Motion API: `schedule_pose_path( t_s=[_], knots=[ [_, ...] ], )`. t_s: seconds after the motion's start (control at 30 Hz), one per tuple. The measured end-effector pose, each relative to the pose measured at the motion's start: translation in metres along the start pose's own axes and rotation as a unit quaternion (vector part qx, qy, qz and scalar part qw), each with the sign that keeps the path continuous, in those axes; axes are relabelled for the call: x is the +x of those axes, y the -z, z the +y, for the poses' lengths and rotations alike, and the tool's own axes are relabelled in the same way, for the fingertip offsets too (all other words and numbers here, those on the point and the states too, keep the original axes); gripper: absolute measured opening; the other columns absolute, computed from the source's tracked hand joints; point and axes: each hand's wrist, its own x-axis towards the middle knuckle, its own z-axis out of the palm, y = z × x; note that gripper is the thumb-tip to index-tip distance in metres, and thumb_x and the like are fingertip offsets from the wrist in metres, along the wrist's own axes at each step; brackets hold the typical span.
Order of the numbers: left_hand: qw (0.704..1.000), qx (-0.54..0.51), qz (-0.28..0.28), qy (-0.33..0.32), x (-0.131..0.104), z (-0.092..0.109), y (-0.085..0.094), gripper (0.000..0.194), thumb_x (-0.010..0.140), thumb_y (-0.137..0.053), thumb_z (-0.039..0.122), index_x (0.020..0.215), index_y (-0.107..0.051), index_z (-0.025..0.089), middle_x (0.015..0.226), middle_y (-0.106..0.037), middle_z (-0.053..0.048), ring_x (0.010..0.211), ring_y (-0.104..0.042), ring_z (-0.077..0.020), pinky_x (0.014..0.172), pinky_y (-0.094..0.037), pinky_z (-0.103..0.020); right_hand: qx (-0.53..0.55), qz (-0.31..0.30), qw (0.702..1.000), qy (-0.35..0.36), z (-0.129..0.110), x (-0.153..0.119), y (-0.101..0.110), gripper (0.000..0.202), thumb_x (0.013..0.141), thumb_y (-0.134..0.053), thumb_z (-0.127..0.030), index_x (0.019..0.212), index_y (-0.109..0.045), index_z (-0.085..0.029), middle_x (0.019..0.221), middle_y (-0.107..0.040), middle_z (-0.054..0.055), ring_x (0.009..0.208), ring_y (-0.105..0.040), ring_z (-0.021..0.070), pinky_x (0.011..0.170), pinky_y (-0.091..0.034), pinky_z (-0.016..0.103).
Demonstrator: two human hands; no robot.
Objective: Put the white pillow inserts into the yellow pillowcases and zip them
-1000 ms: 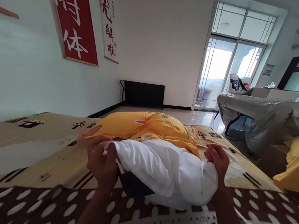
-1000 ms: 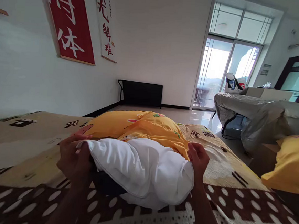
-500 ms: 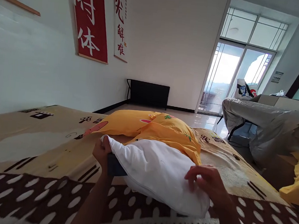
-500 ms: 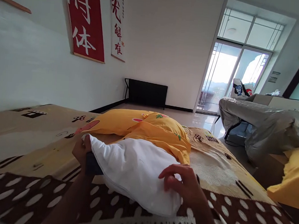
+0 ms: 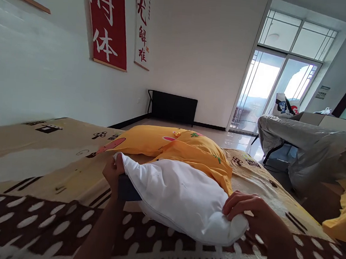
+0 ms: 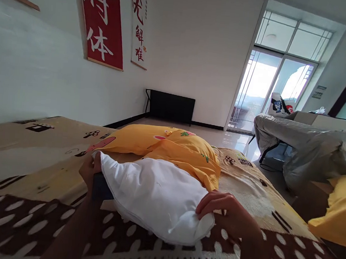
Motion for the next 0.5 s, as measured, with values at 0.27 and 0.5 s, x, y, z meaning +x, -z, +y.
schedule_pose_path(
  t_s=[0.27,0.5],
  knots=[
    [0.934,-0.203,-0.292,-0.015,-0.014,0.056,0.046,0.023,0.068,-0.065,0.040,0.063,-0.058,0.019,0.086,-0.065,-0.005,0.080,-0.059,-0.0204,0.069,-0.047,-0.029,0.104,0.385,0.917,-0.013,0.029,0.005,0.003,0.008,0.078,-0.065,-0.029,0.077,-0.066,-0.021,0.097,-0.068,0.007,0.094,-0.061,0.0221,0.082,-0.047,0.034],
    [0.863,-0.200,-0.456,-0.086,-0.057,0.103,0.048,0.034,0.085,-0.050,0.044,0.068,-0.059,0.016,0.068,-0.062,-0.005,0.062,-0.055,-0.0165,0.059,-0.042,-0.027,0.148,0.537,0.831,0.016,0.024,0.024,-0.016,0.008,0.072,-0.065,-0.026,0.072,-0.061,-0.020,0.078,-0.066,0.001,0.076,-0.060,0.0172,0.072,-0.045,0.031]
  ],
)
